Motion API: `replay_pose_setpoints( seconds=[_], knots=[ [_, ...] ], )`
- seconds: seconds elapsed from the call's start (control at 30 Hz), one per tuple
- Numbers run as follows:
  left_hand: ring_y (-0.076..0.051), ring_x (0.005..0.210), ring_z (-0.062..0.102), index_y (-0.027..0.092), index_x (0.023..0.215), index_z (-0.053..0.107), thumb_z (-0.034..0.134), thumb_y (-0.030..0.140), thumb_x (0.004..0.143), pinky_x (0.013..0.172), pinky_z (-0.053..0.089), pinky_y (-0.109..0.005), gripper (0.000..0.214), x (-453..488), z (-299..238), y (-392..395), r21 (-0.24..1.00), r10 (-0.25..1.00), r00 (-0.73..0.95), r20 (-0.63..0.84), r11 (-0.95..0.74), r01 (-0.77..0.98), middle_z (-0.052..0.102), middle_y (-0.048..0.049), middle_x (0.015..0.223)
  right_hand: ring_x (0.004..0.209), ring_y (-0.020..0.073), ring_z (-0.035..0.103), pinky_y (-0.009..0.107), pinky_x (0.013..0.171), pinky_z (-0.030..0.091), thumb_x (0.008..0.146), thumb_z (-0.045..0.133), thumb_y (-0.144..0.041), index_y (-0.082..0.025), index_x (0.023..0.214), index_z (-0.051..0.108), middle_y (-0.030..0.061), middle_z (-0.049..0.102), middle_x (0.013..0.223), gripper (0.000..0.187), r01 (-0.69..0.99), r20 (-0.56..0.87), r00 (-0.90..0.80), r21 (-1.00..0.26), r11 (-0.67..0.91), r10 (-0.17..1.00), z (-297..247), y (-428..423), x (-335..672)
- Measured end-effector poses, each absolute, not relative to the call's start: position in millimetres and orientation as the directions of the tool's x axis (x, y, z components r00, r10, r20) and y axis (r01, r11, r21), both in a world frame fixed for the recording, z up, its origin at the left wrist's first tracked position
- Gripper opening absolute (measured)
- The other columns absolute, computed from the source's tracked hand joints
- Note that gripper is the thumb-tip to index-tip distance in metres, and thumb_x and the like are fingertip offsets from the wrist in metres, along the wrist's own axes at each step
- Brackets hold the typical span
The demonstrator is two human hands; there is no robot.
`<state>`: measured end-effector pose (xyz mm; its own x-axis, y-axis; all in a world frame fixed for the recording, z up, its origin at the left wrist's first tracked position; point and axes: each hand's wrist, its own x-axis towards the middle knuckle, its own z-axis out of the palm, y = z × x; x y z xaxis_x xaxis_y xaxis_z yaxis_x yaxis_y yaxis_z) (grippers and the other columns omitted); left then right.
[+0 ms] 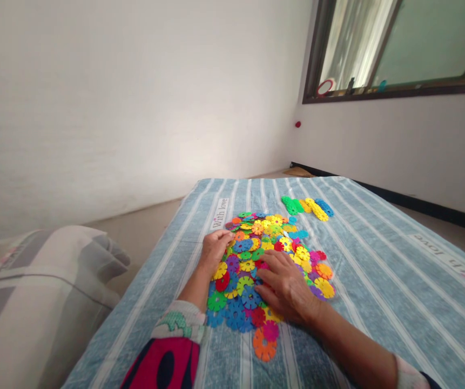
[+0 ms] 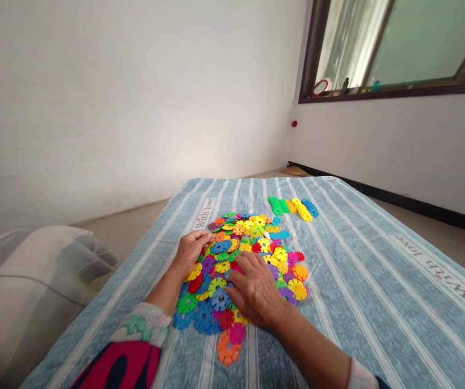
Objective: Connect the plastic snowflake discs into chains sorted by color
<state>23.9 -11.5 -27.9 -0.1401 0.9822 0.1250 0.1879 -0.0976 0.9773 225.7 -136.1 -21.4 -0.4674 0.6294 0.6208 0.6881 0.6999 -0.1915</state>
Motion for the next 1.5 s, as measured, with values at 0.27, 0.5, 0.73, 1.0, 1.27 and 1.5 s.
replay_pose_setpoints(
  seconds=[0.27,0.5,0.73,1.0,1.27,1.5],
  knots=[
    [-0.019,0.070,0.063,0.017,0.070,0.074,0.070,0.041,0.060,0.066,0.045,-0.028,0.026,24.9,-26.4,-13.2,0.980,0.984,-0.134,0.114,-0.090,0.177,0.069,-0.0031,0.063,0.121,0.0296,0.046,0.049,0.103,0.040,0.081,0.065,-0.024,-0.018,0.095,0.067,0.0130,0.059,0.119,0.016,0.668,0.542,-0.501,-0.253,0.699,0.675,-20.0,-144.6,232.9],
    [-0.018,0.067,0.062,0.017,0.069,0.074,0.071,0.040,0.058,0.063,0.044,-0.027,0.025,25.9,-26.6,-13.2,0.983,0.983,-0.147,0.106,-0.081,0.165,0.068,-0.0022,0.060,0.121,0.0293,0.047,0.051,0.102,0.041,0.084,0.060,-0.023,-0.019,0.092,0.065,0.0123,0.060,0.118,0.010,0.696,0.553,-0.469,-0.248,0.674,0.689,-23.4,-145.9,241.6],
    [-0.018,0.069,0.062,0.017,0.068,0.074,0.072,0.041,0.056,0.064,0.045,-0.028,0.027,27.6,-23.5,-15.4,0.985,0.984,-0.149,0.096,-0.073,0.159,0.068,-0.0027,0.060,0.121,0.0269,0.047,0.047,0.101,0.042,0.081,0.054,-0.012,-0.019,0.090,0.063,0.0112,0.060,0.117,0.015,0.661,0.552,-0.508,-0.242,0.710,0.661,-21.5,-149.2,239.0],
    [-0.020,0.070,0.063,0.017,0.070,0.074,0.073,0.043,0.056,0.063,0.045,-0.028,0.030,28.0,-23.5,-15.3,0.984,0.984,-0.150,0.099,-0.075,0.162,0.068,-0.0032,0.061,0.127,0.0297,0.042,0.050,0.105,0.037,0.072,0.058,-0.014,-0.018,0.099,0.065,0.0117,0.056,0.127,0.028,0.667,0.469,-0.539,-0.271,0.695,0.700,-19.2,-153.5,238.4],
    [-0.019,0.068,0.062,0.017,0.069,0.074,0.068,0.038,0.060,0.062,0.044,-0.028,0.024,27.9,-24.6,-14.3,0.981,0.983,-0.148,0.112,-0.086,0.175,0.067,-0.0026,0.059,0.123,0.0300,0.047,0.052,0.102,0.040,0.084,0.059,-0.022,-0.019,0.101,0.067,0.0133,0.059,0.123,0.019,0.669,0.480,-0.555,-0.230,0.707,0.680,-18.9,-151.7,237.9],
    [-0.019,0.066,0.061,0.017,0.067,0.072,0.068,0.039,0.061,0.060,0.043,-0.027,0.023,26.5,-27.0,-12.8,0.977,0.982,-0.144,0.125,-0.096,0.191,0.065,-0.0018,0.055,0.117,0.0258,0.052,0.047,0.100,0.045,0.092,0.052,-0.020,-0.019,0.092,0.067,0.0110,0.063,0.115,0.014,0.628,0.622,-0.483,-0.245,0.739,0.616,-28.8,-146.1,237.6]
  ],
)
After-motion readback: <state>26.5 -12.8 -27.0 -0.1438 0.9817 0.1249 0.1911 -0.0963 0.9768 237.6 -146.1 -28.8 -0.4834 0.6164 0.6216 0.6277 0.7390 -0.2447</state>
